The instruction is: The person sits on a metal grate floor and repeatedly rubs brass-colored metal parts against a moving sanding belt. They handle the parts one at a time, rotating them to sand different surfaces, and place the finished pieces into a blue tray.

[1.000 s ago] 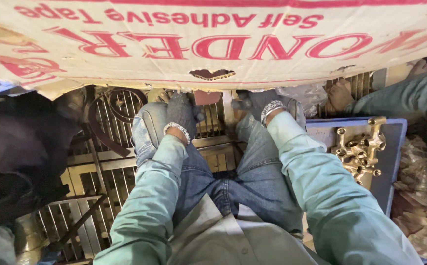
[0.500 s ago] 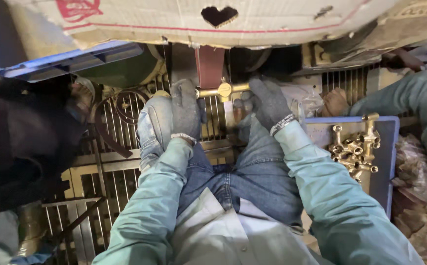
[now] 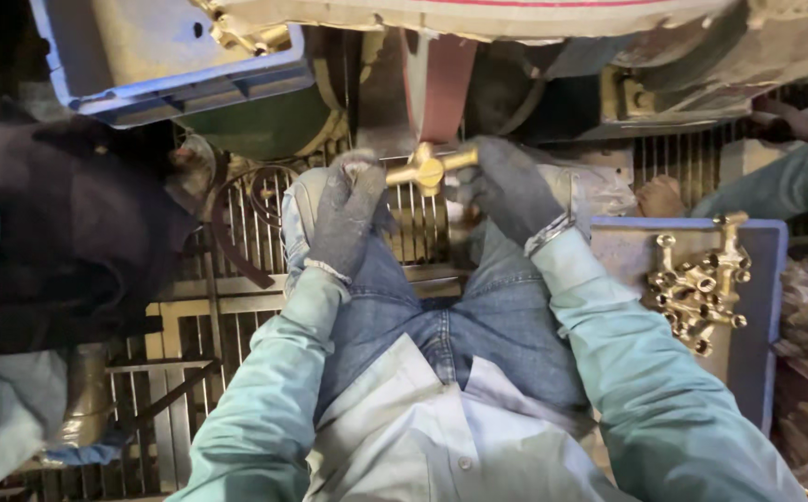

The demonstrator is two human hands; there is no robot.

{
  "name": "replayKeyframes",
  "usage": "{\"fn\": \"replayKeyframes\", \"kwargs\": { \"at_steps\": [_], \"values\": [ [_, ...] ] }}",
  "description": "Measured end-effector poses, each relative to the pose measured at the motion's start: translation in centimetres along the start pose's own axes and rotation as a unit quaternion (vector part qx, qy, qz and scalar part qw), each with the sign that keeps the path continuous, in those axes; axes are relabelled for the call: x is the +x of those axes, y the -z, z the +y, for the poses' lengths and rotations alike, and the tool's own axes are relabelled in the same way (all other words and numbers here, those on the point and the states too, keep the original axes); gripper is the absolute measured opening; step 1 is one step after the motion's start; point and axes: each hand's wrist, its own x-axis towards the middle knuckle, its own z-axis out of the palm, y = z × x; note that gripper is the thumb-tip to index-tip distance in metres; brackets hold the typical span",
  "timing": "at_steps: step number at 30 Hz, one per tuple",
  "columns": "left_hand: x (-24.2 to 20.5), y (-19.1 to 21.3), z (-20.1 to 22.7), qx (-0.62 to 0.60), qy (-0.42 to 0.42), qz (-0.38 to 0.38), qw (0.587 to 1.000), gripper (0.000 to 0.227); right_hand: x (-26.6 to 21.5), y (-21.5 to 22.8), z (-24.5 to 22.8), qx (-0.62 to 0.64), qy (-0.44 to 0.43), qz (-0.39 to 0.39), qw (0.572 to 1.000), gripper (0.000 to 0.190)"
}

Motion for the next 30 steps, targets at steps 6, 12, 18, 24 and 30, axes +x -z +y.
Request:
{"fn": "replayKeyframes", "kwargs": {
  "at_steps": [6,12,18,24,30],
  "values": [
    [1.5,1.9,-1.5,-0.018,0.080,0.050,0.995,0.023,2.6,-0.3,4.4,0.196,-0.167,0.072,0.964,0.037],
    [4.4,0.3,-2.5,0.047,0.040,0.055,0.997,0.021,6.1,0.7,5.4,0.337,-0.283,0.034,0.898,0.042],
    [4.8,0.4,-2.7,0.026,0.069,0.071,0.995,0.019,6.3,1.2,6.4,0.355,-0.242,0.031,0.902,0.034],
    [5.7,1.1,-2.3,-0.018,0.083,0.061,0.995,0.022,5.9,1.1,6.6,0.429,-0.207,0.018,0.879,0.028],
    [6.6,1.4,-2.1,-0.050,0.150,0.086,0.984,0.024,5.2,0.8,4.4,0.403,-0.204,0.040,0.891,0.023]
  ]
}}
